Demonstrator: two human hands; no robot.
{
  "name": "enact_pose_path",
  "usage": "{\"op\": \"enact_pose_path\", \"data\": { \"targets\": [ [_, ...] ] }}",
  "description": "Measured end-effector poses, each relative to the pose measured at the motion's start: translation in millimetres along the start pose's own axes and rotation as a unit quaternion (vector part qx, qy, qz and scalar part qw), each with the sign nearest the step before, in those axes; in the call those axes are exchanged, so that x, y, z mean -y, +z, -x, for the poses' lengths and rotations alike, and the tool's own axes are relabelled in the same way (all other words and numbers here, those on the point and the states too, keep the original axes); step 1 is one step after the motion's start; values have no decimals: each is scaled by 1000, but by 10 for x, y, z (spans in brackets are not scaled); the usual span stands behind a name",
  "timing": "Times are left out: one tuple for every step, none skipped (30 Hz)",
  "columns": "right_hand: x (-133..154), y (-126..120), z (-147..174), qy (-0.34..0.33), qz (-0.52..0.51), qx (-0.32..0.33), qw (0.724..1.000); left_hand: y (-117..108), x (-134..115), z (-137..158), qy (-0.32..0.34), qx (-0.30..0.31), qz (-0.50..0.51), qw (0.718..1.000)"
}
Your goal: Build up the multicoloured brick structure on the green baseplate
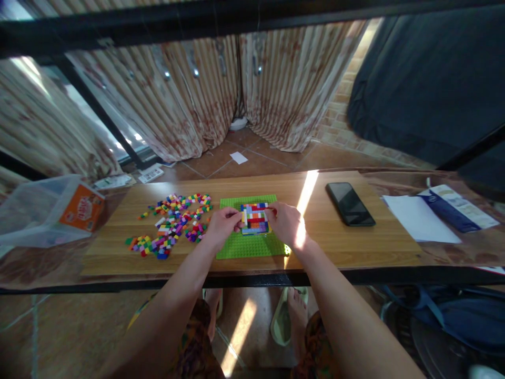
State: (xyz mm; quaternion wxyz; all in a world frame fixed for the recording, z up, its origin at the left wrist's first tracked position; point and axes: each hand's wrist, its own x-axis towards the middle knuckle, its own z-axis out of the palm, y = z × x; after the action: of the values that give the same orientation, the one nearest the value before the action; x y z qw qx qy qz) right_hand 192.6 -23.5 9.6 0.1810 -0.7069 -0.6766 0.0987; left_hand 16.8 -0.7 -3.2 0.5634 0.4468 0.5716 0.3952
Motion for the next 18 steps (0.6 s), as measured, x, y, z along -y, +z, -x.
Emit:
{"op": "enact_pose_path", "data": {
  "targets": [
    [0,1,4,0,0,-2,1000,-5,-6,-3,-3,3,8,1000],
    [0,2,8,-1,0,-2,1000,-12,-9,-5,-6,5,13,1000],
    [1,4,10,-2,1,-2,1000,-18,-10,-6,-9,8,18,1000],
    [3,5,10,-3,2,-1,1000,-25,-9,-7,-12,10,21,1000],
    [6,7,8,-4,3,1,1000,-30,-6,-7,-16,12,25,1000],
    [9,8,4,-4,4,3,1000,-34,-2,-7,-20,14,29,999],
    [12,9,-2,-4,5,7,1000,-37,2,-7,-23,16,32,999],
    [15,9,-9,-3,7,11,1000,-38,7,-8,-24,18,35,999],
    [17,9,-17,-1,10,16,1000,-37,11,-8,-24,19,36,999],
    [20,9,-25,1,12,19,1000,-36,13,-9,-22,19,36,999],
    [22,9,-31,3,14,21,1000,-34,14,-9,-19,18,36,999],
    [24,9,-35,4,15,20,1000,-31,13,-10,-16,15,37,999],
    [27,10,-38,3,14,19,1000,-28,10,-11,-14,12,37,999],
    [31,11,-39,4,14,16,1000,-25,7,-11,-13,10,38,999],
    [35,14,-37,4,12,15,1000,-22,4,-11,-14,11,39,999],
    [41,17,-35,6,12,14,1000,-18,2,-10,-18,10,39,999],
    [46,21,-31,9,12,14,1000,-13,4,-8,-21,9,39,999],
    [49,27,-28,13,13,14,1000,-7,9,-7,-23,8,40,999]
  ]
}}
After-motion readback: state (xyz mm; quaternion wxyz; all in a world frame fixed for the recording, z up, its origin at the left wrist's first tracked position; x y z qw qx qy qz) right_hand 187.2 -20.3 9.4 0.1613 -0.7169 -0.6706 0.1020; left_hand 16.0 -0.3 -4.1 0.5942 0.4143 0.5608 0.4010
